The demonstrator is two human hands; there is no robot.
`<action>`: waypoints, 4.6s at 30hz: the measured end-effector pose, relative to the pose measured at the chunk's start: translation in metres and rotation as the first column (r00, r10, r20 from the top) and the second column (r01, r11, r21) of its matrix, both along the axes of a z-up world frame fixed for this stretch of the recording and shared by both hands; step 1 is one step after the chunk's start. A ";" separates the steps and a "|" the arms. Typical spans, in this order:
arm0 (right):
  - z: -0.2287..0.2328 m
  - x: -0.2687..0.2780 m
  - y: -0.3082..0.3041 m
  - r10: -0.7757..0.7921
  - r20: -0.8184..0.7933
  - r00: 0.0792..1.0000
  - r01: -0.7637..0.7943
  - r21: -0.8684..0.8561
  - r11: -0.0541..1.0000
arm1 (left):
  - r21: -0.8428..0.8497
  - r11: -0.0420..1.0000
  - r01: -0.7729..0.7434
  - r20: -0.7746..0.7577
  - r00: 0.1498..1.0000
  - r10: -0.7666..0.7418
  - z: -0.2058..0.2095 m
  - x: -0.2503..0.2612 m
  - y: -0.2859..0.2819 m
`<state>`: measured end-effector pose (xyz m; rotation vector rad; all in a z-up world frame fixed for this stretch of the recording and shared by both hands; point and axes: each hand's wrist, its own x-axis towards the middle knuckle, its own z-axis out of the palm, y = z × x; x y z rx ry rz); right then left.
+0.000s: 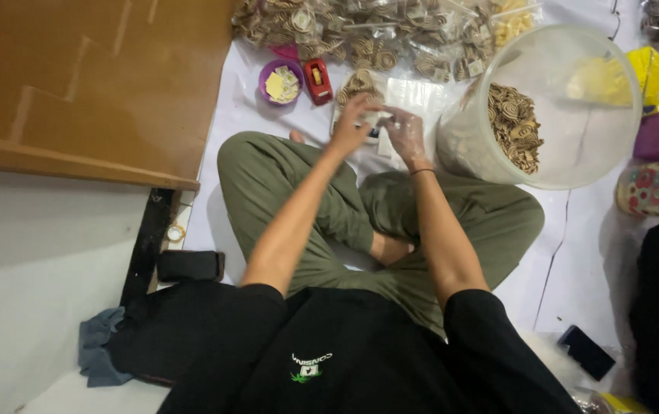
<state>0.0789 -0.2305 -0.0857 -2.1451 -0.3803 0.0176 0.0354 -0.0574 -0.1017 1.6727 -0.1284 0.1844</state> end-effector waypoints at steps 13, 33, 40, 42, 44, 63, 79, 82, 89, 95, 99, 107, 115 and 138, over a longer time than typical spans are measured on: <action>-0.049 0.042 0.035 0.164 -0.243 0.956 -0.008 0.538 0.843 | 0.285 0.950 -0.129 -0.028 0.989 0.143 -0.024 0.000 -0.047; -0.187 0.117 0.013 0.334 0.407 0.850 -0.098 -0.501 0.860 | -0.002 0.999 -0.042 -0.052 0.998 0.042 0.013 -0.010 -0.033; -0.214 0.133 0.011 0.196 0.397 0.897 -0.007 -0.429 0.903 | -0.034 0.998 -0.050 -0.151 0.987 0.044 0.031 -0.010 -0.033; -0.242 0.143 0.007 0.159 0.386 0.909 0.022 -0.425 0.905 | -0.048 0.998 -0.045 -0.159 0.987 0.037 0.028 -0.008 -0.033; -0.236 0.134 0.010 0.137 0.408 0.902 0.069 -0.453 0.889 | -0.029 0.997 -0.073 -0.176 0.982 0.067 0.026 -0.007 -0.033; -0.261 0.154 0.013 0.202 0.387 0.900 -0.009 -0.446 0.895 | -0.091 0.993 -0.075 -0.057 0.996 0.070 0.014 -0.006 -0.029; -0.119 0.099 0.040 0.314 0.280 0.907 -0.186 -0.403 0.896 | -0.219 0.961 -0.167 0.020 0.984 0.175 0.017 -0.004 -0.031; -0.098 0.090 0.043 0.339 0.094 0.936 -0.297 -0.308 0.904 | -0.291 0.945 -0.149 -0.003 0.988 0.155 0.023 -0.008 -0.029; -0.119 0.100 0.037 0.359 -0.150 0.921 -0.384 -0.215 0.898 | -0.444 0.880 -0.169 -0.175 0.980 0.100 0.029 -0.010 -0.028; -0.129 0.099 0.039 0.187 -0.036 0.982 -0.185 -0.416 0.890 | -0.430 0.874 -0.225 -0.239 0.962 0.130 0.028 -0.008 -0.030; -0.062 0.066 0.037 0.167 0.056 0.984 -0.122 -0.464 0.877 | -0.410 0.884 -0.226 -0.202 0.967 0.154 0.029 -0.003 -0.029; 0.179 -0.044 -0.021 -0.123 0.384 0.915 0.248 -0.294 0.923 | -0.401 0.899 -0.179 -0.143 0.981 0.132 0.027 0.004 -0.030; 0.110 -0.009 -0.190 -0.203 0.583 0.787 0.394 -0.223 0.892 | -0.382 0.919 -0.102 -0.056 0.995 0.087 -0.001 0.011 -0.026; 0.139 -0.062 -0.047 -0.046 0.409 0.911 0.002 0.106 0.994 | -0.457 0.782 -0.424 -0.363 0.892 0.271 -0.041 -0.009 0.031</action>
